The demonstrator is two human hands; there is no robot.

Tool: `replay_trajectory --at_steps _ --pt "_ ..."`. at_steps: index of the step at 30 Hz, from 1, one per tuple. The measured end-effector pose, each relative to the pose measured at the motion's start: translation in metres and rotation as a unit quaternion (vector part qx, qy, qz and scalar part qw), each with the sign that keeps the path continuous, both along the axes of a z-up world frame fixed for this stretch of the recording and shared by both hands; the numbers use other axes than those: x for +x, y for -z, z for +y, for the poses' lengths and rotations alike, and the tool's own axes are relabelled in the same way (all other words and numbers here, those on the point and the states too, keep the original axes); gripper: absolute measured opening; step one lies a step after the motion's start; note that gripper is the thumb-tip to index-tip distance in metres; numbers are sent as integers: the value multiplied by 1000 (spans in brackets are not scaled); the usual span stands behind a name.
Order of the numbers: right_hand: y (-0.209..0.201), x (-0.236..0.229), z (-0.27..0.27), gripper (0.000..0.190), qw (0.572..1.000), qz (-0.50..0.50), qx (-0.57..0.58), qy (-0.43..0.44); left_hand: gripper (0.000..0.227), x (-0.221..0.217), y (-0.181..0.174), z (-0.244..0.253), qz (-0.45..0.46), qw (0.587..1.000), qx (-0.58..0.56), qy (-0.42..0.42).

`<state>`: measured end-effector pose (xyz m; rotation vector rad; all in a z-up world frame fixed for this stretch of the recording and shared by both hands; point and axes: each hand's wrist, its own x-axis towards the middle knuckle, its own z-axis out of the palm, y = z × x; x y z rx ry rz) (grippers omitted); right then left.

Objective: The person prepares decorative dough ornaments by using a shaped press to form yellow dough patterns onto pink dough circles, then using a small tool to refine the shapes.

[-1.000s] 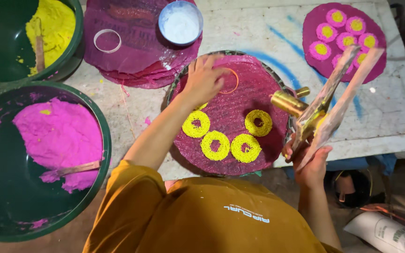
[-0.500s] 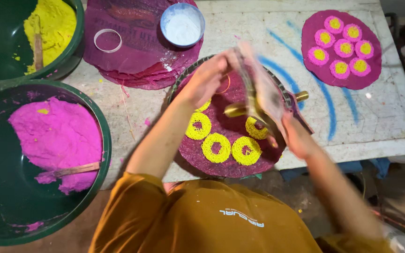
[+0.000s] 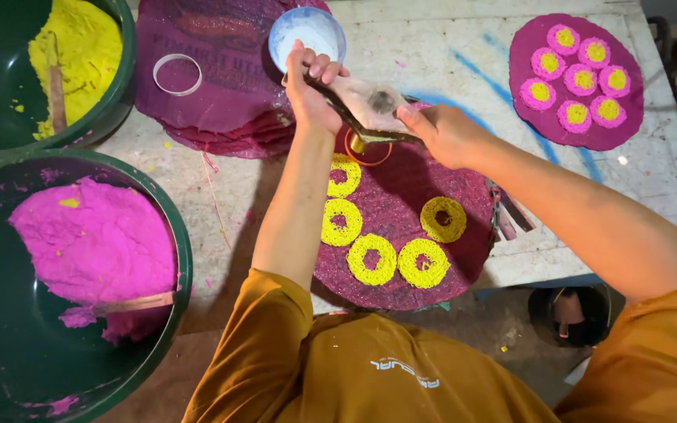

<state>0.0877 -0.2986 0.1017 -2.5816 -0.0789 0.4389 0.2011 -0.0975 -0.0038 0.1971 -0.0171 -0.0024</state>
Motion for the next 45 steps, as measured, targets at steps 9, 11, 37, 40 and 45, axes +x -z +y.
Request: replay_trajectory --at_steps 9,11,37,40,45 --pt "-6 -2 -16 81 995 12 -103 0 26 -6 28 -33 56 996 -67 31" --pt "-9 -4 -18 79 991 -24 -131 10 27 -2 25 -40 51 997 -49 9" --pt "-100 -55 -46 61 989 -83 125 -5 61 -59 -94 24 -372 780 460 202" --pt "-147 -105 -22 51 984 -138 39 -104 41 -130 -159 26 -355 702 562 257" --pt "-211 -135 36 64 794 -369 18 -482 8 -247 -230 40 -494 439 697 278"
